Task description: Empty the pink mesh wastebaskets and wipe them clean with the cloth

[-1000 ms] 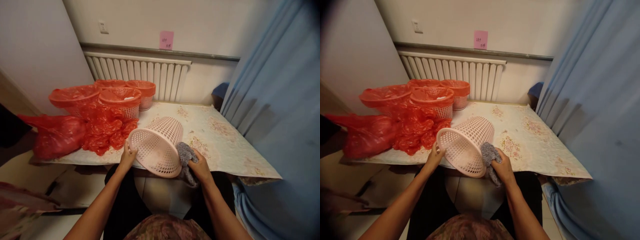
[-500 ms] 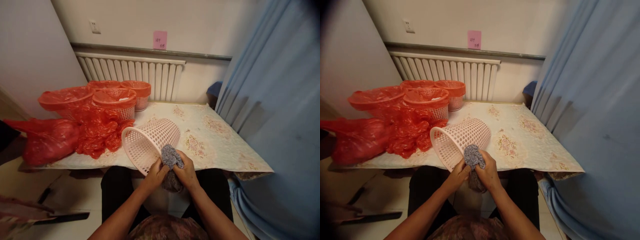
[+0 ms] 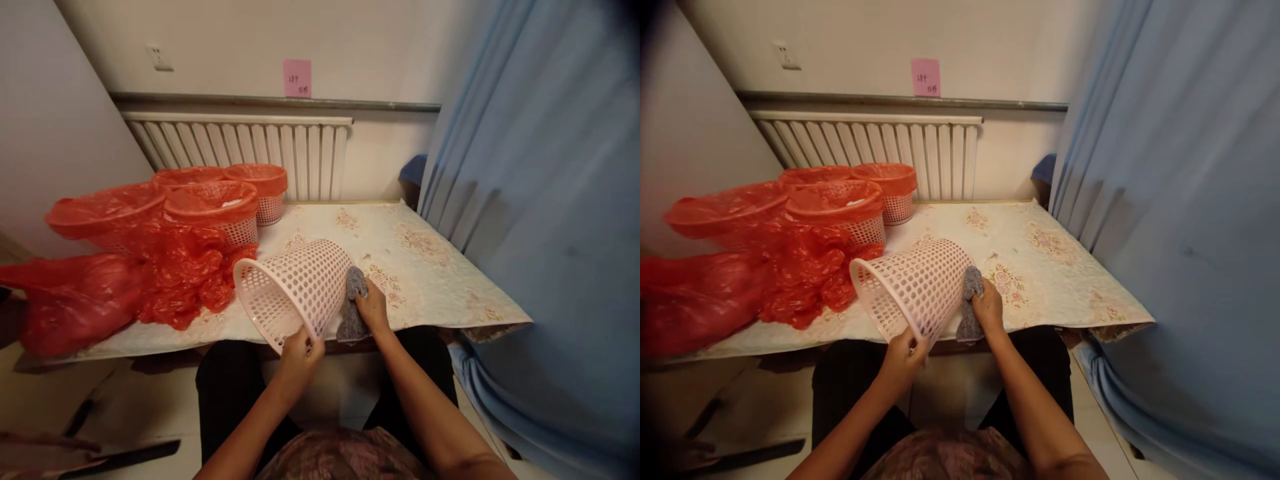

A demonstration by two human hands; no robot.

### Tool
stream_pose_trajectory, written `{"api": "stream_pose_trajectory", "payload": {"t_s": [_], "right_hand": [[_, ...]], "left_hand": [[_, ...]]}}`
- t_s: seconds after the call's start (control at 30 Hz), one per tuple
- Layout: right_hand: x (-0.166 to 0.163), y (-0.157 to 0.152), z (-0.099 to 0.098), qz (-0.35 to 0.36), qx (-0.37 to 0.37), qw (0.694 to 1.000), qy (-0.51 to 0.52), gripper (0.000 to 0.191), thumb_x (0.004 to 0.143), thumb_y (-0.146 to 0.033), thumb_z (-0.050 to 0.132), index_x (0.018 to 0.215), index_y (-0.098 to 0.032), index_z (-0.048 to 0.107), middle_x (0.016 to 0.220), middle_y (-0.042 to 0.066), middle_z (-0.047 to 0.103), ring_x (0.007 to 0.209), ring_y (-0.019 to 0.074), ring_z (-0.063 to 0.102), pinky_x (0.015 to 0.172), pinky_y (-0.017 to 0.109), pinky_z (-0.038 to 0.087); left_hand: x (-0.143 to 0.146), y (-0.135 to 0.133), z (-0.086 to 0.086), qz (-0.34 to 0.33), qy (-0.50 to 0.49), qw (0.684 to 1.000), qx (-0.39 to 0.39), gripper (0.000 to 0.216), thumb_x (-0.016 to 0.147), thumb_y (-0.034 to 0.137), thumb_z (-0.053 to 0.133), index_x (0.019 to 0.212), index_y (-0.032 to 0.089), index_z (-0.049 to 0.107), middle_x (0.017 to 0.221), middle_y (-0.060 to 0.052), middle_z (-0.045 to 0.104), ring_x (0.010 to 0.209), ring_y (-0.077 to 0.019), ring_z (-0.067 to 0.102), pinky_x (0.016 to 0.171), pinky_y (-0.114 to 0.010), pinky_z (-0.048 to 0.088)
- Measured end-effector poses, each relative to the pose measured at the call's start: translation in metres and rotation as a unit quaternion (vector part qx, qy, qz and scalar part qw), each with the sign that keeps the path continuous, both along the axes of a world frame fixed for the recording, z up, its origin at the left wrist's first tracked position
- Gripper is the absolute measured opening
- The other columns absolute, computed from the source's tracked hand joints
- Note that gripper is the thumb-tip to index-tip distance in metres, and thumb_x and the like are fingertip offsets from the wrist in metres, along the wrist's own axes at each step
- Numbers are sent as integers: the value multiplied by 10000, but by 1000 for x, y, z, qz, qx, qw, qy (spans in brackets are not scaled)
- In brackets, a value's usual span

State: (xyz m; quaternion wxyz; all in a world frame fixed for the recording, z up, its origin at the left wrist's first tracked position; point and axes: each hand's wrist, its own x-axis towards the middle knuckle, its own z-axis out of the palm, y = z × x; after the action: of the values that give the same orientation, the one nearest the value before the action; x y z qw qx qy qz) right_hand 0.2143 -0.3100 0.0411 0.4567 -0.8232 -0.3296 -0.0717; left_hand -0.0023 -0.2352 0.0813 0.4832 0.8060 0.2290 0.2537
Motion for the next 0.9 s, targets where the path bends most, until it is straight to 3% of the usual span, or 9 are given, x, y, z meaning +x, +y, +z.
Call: {"api": "stream_pose_trajectory", "payload": {"t_s": [0.13, 0.2, 0.27, 0.33, 0.43, 0.6, 0.7, 0.8, 0.9], "right_hand": [[-23, -11, -13, 117, -21, 991, 65, 346, 737, -202, 515, 1052, -188, 658, 995, 50, 704, 930, 215, 629, 850, 314, 477], [-33, -17, -11, 188, -14, 977, 95, 400, 709, -180, 530, 1087, -205, 660, 1044, 26, 710, 951, 205, 637, 868, 309, 482], [-34, -23, -4, 211, -5, 970, 119, 428, 695, -177, 544, 1105, -210, 663, 1058, 17, 714, 948, 203, 644, 874, 314, 486], [-26, -29, 5, 184, 6, 974, 134, 416, 705, -210, 559, 1107, -198, 665, 1029, 26, 719, 925, 206, 649, 862, 321, 492], [-2, -39, 20, 102, 43, 985, 134, 439, 712, -277, 584, 1134, -180, 654, 1039, 51, 715, 939, 215, 644, 871, 334, 489], [37, -49, 34, -16, 83, 992, 95, 519, 692, -349, 593, 1174, -163, 634, 1094, 90, 698, 971, 244, 630, 901, 372, 473], [55, -51, 39, -68, 74, 992, 74, 524, 693, -389, 585, 1161, -162, 639, 1060, 96, 705, 950, 250, 628, 870, 363, 477], [71, -51, 40, -107, 56, 991, 55, 500, 694, -403, 574, 1136, -180, 644, 1021, 86, 711, 906, 241, 629, 843, 345, 477], [92, -51, 35, -141, 24, 989, 41, 492, 695, -424, 571, 1120, -187, 643, 1006, 91, 706, 904, 254, 626, 834, 347, 470]], "left_hand": [[0, 17, 19, 137, -72, 988, -1, 130, 830, 292, 471, 759, 201, 531, 630, 36, 507, 630, -144, 519, 589, -243, 408], [3, 24, 31, 160, -111, 981, -11, 105, 815, 289, 505, 838, 197, 550, 700, 29, 543, 695, -152, 553, 641, -245, 438], [5, 31, 41, 153, -130, 979, -24, 152, 804, 288, 534, 920, 192, 556, 751, 23, 574, 721, -153, 576, 663, -245, 456], [6, 39, 48, 151, -134, 979, -4, 211, 810, 281, 543, 997, 186, 562, 798, 11, 606, 731, -151, 591, 678, -246, 468], [4, 51, 60, 167, -129, 971, 113, 306, 831, 255, 531, 1127, 183, 560, 935, -29, 653, 815, -166, 624, 743, -268, 489], [6, 69, 76, 189, -104, 905, 366, 321, 846, 146, 473, 1156, 180, 551, 989, -55, 687, 795, -168, 663, 728, -275, 510], [14, 72, 79, 143, -109, 846, 502, 324, 843, 86, 457, 1140, 169, 554, 932, -60, 703, 748, -164, 675, 694, -264, 512], [24, 67, 78, 80, -133, 794, 588, 296, 856, 53, 435, 1103, 151, 566, 870, -68, 711, 760, -169, 678, 708, -272, 516], [34, 54, 79, 33, -112, 790, 602, 237, 893, 73, 387, 1006, 146, 582, 838, -78, 705, 768, -168, 671, 702, -284, 514]]}}
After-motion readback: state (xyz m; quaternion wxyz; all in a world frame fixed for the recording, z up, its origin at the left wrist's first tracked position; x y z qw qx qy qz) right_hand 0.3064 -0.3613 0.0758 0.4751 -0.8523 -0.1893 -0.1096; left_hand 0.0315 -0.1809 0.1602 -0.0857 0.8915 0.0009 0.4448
